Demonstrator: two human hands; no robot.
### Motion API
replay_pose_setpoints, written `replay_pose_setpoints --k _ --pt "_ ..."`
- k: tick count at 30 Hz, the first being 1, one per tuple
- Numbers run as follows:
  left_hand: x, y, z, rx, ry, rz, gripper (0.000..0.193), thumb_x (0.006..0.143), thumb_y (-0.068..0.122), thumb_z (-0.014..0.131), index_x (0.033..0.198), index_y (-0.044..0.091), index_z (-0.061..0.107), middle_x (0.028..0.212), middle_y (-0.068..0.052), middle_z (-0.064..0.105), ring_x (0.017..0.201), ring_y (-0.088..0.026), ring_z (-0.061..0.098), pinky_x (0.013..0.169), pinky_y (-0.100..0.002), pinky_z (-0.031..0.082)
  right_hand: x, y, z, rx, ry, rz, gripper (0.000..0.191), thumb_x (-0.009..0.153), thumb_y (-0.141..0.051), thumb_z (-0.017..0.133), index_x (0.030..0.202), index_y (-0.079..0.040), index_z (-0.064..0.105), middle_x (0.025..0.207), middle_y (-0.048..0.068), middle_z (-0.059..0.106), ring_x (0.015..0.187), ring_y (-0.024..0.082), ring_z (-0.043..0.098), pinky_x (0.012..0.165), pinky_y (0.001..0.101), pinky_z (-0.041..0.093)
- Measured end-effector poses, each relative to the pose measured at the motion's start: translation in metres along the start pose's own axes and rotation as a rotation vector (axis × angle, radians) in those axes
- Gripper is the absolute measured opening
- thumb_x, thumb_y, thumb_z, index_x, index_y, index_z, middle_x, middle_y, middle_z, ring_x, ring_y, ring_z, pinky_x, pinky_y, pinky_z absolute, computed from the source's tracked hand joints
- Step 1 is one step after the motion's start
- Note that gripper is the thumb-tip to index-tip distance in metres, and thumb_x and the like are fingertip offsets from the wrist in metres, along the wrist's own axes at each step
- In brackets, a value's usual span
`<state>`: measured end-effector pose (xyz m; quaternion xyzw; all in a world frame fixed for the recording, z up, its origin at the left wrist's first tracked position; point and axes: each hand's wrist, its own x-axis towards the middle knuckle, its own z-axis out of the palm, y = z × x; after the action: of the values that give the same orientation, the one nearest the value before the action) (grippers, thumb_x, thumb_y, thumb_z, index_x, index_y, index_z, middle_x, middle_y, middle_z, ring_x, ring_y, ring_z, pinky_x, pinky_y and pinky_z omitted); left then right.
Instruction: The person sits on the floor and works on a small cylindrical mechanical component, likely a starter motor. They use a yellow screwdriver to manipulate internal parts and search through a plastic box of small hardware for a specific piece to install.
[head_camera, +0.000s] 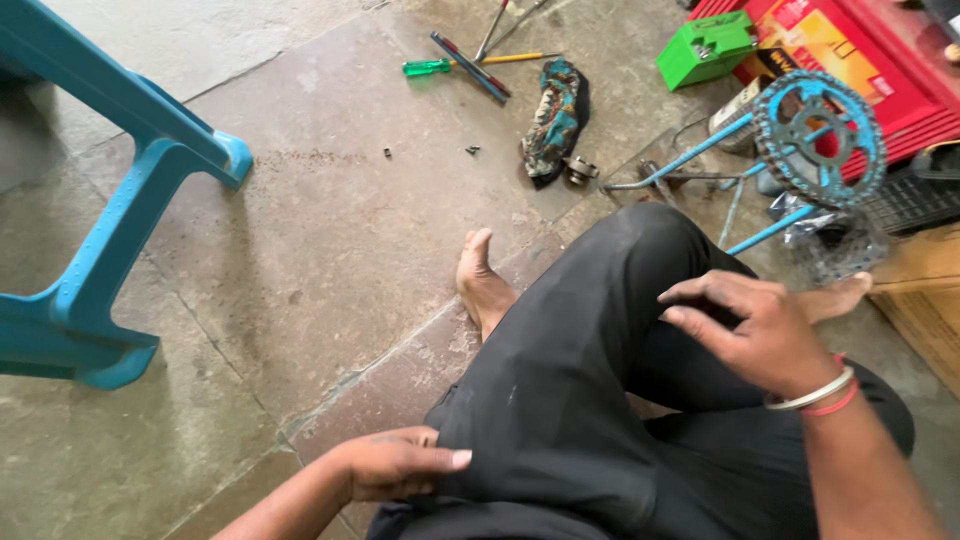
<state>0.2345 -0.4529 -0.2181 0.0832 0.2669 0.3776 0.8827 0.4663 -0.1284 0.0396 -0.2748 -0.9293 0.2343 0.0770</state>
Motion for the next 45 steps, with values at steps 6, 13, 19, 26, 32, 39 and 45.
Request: replay_pose_setpoints --k 6,13,19,26,32,39,45 --pt "-0.024 0.038 0.009 0.289 0.336 -0.133 0.056 0.087 0.031 0.073 0.135 0.006 0.057 0.104 -0.007 0.070 0.086 -0.012 0.070 0.081 -0.030 0.057 0.010 0.020 -0.020 -0.071 0.016 0.136 0.024 0.086 -0.021 0.079 0.107 -0.009 0.078 0.093 0.007 0.077 0.073 0.022 0.066 0.067 0.0342 0.050" --pt "-0.026 0.089 0.006 0.405 -0.004 -0.169 0.057 0.090 0.021 0.075 0.139 -0.003 0.058 0.117 -0.016 0.075 0.102 -0.025 0.073 0.094 -0.041 0.057 0.034 0.057 -0.058 -0.110 0.101 -0.084 0.022 0.099 -0.020 0.076 0.117 -0.007 0.073 0.100 0.008 0.075 0.090 0.014 0.072 0.084 0.0287 0.055" --pt "0.005 0.243 -0.018 1.053 0.834 0.216 0.040 0.090 0.025 0.070 0.125 0.006 0.072 0.104 -0.009 0.078 0.095 -0.019 0.070 0.082 -0.035 0.055 0.022 0.164 -0.093 0.336 0.493 0.019 0.015 0.115 -0.012 0.067 0.111 0.003 0.068 0.102 0.007 0.071 0.089 0.014 0.068 0.081 0.0260 0.053" --pt "0.144 0.382 0.055 1.052 0.743 0.552 0.043 0.100 0.029 0.064 0.133 0.002 0.065 0.116 -0.009 0.074 0.099 -0.016 0.070 0.083 -0.032 0.055 0.028 0.319 -0.053 1.081 1.384 0.267 0.027 0.107 -0.028 0.067 0.093 -0.005 0.066 0.081 0.008 0.067 0.063 0.020 0.059 0.056 0.0326 0.044" --pt "0.329 0.451 0.067 1.721 0.571 0.297 0.046 0.095 0.040 0.069 0.130 0.010 0.070 0.120 -0.015 0.073 0.107 -0.031 0.071 0.092 -0.042 0.055 0.034 0.355 -0.026 1.453 1.251 0.504 0.025 0.100 -0.032 0.069 0.106 -0.007 0.072 0.086 0.004 0.071 0.066 0.017 0.064 0.061 0.0332 0.054" --pt "0.470 0.422 0.040 2.375 0.601 -0.016 0.026 0.090 0.025 0.068 0.106 0.007 0.078 0.113 -0.022 0.073 0.105 -0.038 0.071 0.092 -0.045 0.057 0.030 0.316 -0.046 1.244 1.227 0.395 0.031 0.111 -0.034 0.066 0.115 -0.003 0.069 0.095 0.007 0.070 0.075 0.017 0.063 0.070 0.0319 0.053" --pt "0.476 0.377 0.016 1.725 0.971 0.321 0.022 0.092 0.026 0.066 0.099 0.007 0.075 0.098 -0.022 0.073 0.097 -0.043 0.069 0.083 -0.053 0.055 0.032 0.303 -0.042 1.015 1.353 0.245 0.035 0.114 -0.033 0.063 0.120 0.001 0.066 0.095 0.012 0.068 0.073 0.020 0.059 0.066 0.0299 0.049"
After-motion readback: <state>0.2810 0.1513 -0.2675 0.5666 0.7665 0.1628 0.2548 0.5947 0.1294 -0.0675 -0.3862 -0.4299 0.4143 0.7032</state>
